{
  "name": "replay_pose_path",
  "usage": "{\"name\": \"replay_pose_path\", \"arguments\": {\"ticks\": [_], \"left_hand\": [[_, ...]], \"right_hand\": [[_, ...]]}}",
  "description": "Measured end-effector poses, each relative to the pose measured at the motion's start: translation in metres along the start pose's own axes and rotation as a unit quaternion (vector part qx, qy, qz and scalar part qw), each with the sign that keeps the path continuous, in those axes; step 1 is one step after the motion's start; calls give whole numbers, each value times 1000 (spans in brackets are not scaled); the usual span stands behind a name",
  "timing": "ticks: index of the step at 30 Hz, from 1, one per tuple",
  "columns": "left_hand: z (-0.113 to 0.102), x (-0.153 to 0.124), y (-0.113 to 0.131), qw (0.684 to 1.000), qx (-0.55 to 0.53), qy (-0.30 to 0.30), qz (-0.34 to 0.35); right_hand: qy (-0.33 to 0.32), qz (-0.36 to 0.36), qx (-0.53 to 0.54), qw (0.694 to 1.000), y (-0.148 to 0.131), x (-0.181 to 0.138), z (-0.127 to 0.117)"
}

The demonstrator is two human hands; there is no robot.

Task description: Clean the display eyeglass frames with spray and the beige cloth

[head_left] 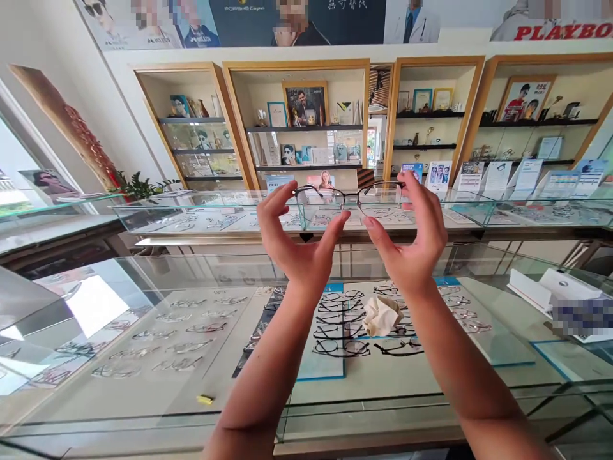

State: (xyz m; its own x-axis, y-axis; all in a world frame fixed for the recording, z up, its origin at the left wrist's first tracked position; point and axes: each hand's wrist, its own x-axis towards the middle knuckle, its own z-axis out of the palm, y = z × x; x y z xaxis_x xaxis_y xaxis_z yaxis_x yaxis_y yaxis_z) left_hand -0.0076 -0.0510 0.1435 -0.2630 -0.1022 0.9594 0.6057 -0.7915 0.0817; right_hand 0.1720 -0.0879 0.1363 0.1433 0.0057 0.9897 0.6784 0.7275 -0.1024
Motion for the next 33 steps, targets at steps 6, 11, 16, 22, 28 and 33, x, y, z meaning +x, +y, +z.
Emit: {"name": "replay_pose_path", "arguments": {"ticks": [6,11,16,22,28,33], "left_hand": [[-3,-4,-5,1000,-11,13,26],[-3,-6,-13,999,-35,-9,4],[-2,-8,-14,998,-60,-19,-10],[-2,-10,-20,998,-36,-41,-19],[9,-12,-32,995,-72,-72,20],[15,-13,-32,996,-53,-70,10]], "right_hand": [[14,-33,-12,999,-3,-5,-5],[-4,-22,7,1000,0,-4,-5],[-41,21,32,998,3,-3,-3],[-64,55,78,993,10,-8,2],[-68,61,135,987,17,-7,7],[-66,53,134,987,17,-5,9]]}}
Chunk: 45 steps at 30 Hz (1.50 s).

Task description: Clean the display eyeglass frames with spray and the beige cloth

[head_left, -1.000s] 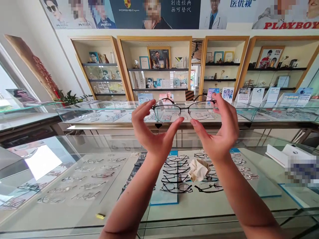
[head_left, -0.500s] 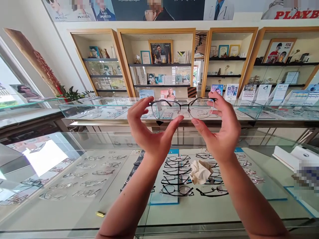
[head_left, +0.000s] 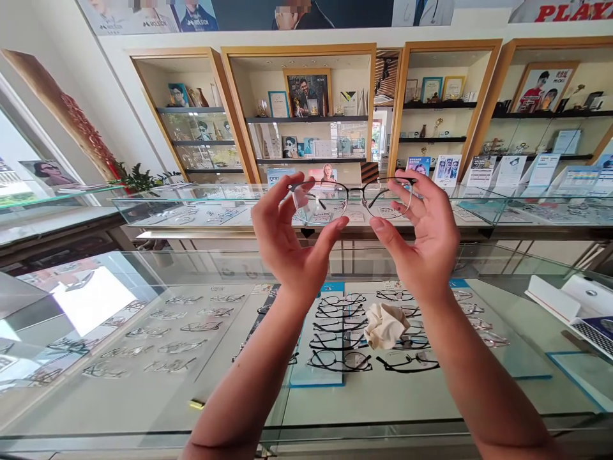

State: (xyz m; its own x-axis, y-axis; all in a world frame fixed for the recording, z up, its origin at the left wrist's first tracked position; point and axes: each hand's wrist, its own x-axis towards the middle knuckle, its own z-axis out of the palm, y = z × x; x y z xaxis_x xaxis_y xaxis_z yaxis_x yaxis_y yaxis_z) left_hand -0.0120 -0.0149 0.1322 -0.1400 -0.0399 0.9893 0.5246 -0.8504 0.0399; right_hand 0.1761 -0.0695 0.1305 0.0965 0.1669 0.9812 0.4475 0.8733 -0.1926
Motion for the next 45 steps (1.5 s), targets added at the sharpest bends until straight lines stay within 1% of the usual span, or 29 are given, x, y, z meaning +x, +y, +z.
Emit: {"name": "replay_pose_path", "arguments": {"ticks": [7,12,14,20,25,28,32,35,38,42,45], "left_hand": [[-1,0,4,1000,-6,16,12],[0,-2,5,1000,14,-5,-5],[0,-2,6,1000,11,-3,-6],[0,1,11,999,-23,26,29],[-1,-1,8,1000,-18,20,12],[-2,-2,7,999,-12,31,15],[-5,1,14,998,21,55,29],[-7,2,17,998,38,52,27],[-8,1,15,997,31,54,34],[-8,-3,10,999,42,35,-1],[-8,-4,9,998,48,33,-18]], "right_hand": [[3,-14,-27,1000,-4,0,1],[2,-5,-21,1000,-4,2,-2],[-3,-2,-17,1000,-4,2,-3],[-16,29,4,999,1,2,-2],[-15,51,22,998,3,1,-2],[-17,54,16,998,3,1,-4],[-23,55,-2,998,4,2,-5],[-32,62,-19,997,4,1,-5],[-33,69,-32,997,4,0,-4],[-33,56,-71,995,4,0,-5],[-34,48,-97,994,5,0,-6]]}}
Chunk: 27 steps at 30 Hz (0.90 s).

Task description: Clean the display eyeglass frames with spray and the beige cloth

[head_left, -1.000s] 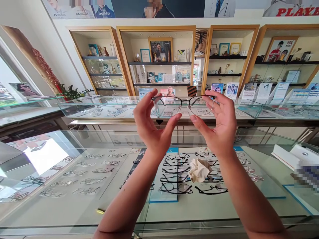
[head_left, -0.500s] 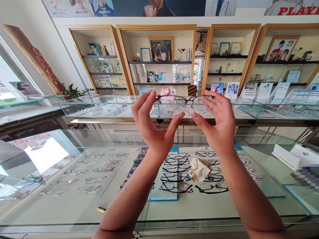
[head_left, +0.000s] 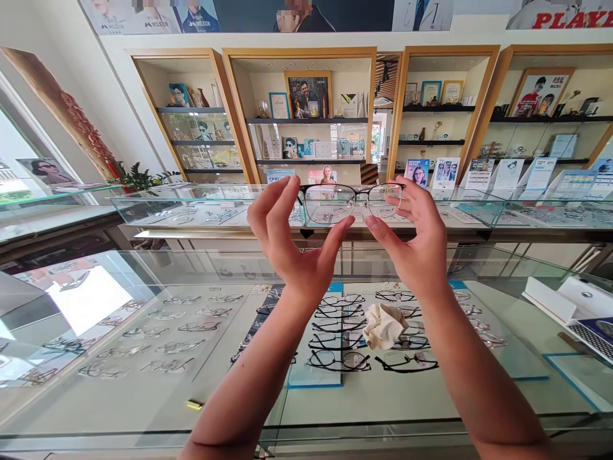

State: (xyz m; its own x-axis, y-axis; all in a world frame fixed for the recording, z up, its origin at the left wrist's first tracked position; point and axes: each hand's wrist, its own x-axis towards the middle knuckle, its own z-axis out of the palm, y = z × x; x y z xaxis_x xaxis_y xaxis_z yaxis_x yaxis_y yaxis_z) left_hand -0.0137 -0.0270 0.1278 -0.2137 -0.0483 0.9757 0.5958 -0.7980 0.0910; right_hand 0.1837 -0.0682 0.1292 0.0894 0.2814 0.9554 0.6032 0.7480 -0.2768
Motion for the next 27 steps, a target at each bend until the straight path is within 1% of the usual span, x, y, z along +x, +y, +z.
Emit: {"name": "replay_pose_path", "arguments": {"ticks": [5,8,13,20,24,27], "left_hand": [[0,2,1,1000,15,-3,-22],[0,4,1,999,26,-21,-42],[-2,7,1,997,14,-46,-63],[-5,11,1,996,38,-53,-59],[-3,10,-4,998,18,-44,-43],[-2,9,-7,998,3,-51,-45]], "right_hand": [[9,-11,-39,999,1,2,-3],[22,-30,-60,998,1,3,-4],[30,-48,-99,993,-2,4,-7],[34,-54,-113,992,-6,5,-8],[40,-46,-98,993,-8,5,-9],[42,-42,-93,994,-11,5,-9]]}}
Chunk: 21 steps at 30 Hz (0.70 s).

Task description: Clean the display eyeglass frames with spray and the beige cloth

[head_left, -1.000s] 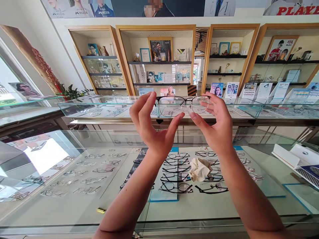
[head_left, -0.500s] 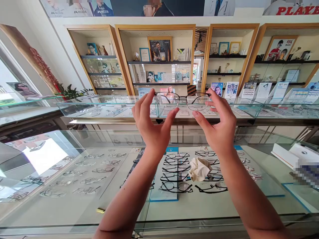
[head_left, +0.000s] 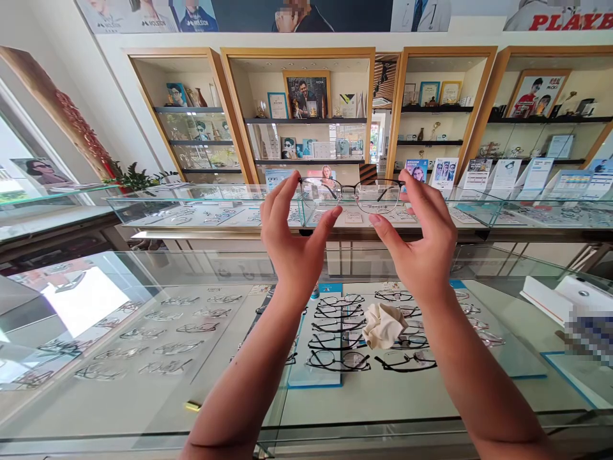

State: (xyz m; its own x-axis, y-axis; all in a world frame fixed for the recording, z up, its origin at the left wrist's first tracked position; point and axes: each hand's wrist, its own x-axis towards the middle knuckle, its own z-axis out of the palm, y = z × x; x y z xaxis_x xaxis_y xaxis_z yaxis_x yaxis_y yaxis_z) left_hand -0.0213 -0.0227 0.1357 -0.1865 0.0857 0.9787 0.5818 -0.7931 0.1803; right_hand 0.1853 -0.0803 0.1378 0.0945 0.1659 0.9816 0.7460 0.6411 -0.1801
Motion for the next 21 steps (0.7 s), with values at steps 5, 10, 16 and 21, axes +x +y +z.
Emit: {"name": "replay_pose_path", "arguments": {"ticks": [5,10,16,21], "left_hand": [[3,-2,-4,999,-27,-18,-16],[5,-4,-7,998,-49,-17,-27],[8,-5,-7,998,-55,-9,-29],[7,-5,-4,999,-29,-1,-21]], "right_hand": [[6,-13,8,1000,-1,0,-1],[-4,-7,13,1000,0,0,-1],[2,-12,20,1000,0,-1,1],[18,-15,3,1000,-1,-2,3]]}}
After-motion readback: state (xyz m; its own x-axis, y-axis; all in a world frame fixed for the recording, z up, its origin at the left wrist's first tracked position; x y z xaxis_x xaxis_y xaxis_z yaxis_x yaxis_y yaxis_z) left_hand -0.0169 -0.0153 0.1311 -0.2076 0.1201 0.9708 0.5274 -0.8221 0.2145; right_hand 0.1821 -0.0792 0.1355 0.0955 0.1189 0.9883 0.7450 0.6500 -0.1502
